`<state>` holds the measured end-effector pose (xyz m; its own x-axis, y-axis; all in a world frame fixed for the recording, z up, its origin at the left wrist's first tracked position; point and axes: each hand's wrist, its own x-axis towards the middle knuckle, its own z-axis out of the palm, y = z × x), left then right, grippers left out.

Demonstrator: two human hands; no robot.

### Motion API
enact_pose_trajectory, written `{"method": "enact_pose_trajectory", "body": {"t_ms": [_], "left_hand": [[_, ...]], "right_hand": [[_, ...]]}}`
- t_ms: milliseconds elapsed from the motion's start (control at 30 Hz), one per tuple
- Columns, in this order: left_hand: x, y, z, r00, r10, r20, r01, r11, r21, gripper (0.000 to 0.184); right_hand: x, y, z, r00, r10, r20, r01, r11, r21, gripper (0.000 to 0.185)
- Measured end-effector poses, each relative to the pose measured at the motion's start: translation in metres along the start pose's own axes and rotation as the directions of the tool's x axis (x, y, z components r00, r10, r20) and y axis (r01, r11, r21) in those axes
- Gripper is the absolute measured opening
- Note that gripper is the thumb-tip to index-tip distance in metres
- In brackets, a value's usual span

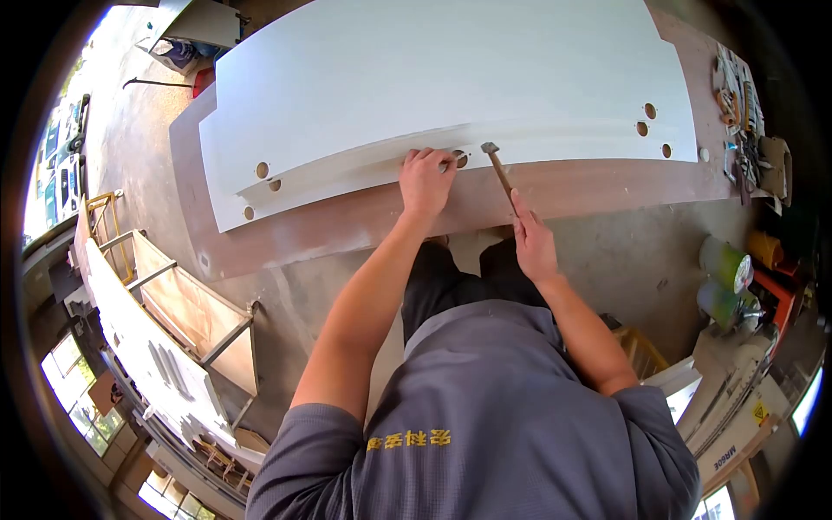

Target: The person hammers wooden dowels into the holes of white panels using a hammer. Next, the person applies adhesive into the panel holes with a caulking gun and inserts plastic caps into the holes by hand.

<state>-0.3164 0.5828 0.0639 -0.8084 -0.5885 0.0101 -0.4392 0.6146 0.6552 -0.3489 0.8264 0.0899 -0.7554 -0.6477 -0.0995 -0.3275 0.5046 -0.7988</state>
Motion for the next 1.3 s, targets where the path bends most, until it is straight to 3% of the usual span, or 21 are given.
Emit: {"method": "enact_pose_trajectory", "body": {"t_ms": [333,567,633,733,833,1067,1133,1233,1300], "left_hand": [[-0.003,0.006,0.011,0.998,-0.057,0.017,0.056,0.997,0.046,0.005],[-0.002,0.006,0.009,0.999,-0.042,0.001,0.042,0.997,0.069,0.006],[-0.001,0.006,0.007,0.999,-0.049,0.009,0.048,0.996,0.070,0.006],[-0.004,0.008,0.008,0.999,-0.051,0.016,0.050,0.997,0.063,0.005],[0.001,0.006,0.007,0.999,-0.033,-0.003,0.033,0.997,0.065,0.004],[-0.005,-0.013,-0.013,1.000,-0.017,0.011,0.017,1.000,-0.005,0.007],[-0.009,-0.025,-0.022,0.998,-0.067,0.020,0.067,0.998,0.000,0.007],[-0.011,-0.028,-0.025,0.994,-0.100,0.043,0.100,0.995,-0.013,0.007],[-0.012,-0.025,-0.021,0.996,-0.051,0.067,0.047,0.997,0.065,0.008]], "right_hand": [[-0.001,-0.015,0.010,0.990,0.132,0.048,-0.129,0.990,-0.062,0.059],[0.005,-0.012,0.012,0.999,0.040,0.016,-0.039,0.998,-0.045,0.059],[0.004,-0.014,0.012,0.995,-0.061,-0.078,0.064,0.998,0.030,0.060],[0.004,-0.010,0.009,0.995,0.079,0.066,-0.072,0.992,-0.103,0.059],[0.002,-0.013,0.010,0.999,0.036,-0.009,-0.036,0.999,-0.037,0.054],[0.004,-0.008,0.011,0.998,0.048,0.040,-0.046,0.998,-0.051,0.058],[0.000,-0.007,0.013,0.996,-0.052,-0.067,0.051,0.999,-0.018,0.057],[0.010,-0.008,0.011,0.996,0.070,0.060,-0.064,0.993,-0.104,0.058],[0.001,-0.006,0.012,1.000,-0.001,0.008,0.002,0.998,-0.060,0.058]]}}
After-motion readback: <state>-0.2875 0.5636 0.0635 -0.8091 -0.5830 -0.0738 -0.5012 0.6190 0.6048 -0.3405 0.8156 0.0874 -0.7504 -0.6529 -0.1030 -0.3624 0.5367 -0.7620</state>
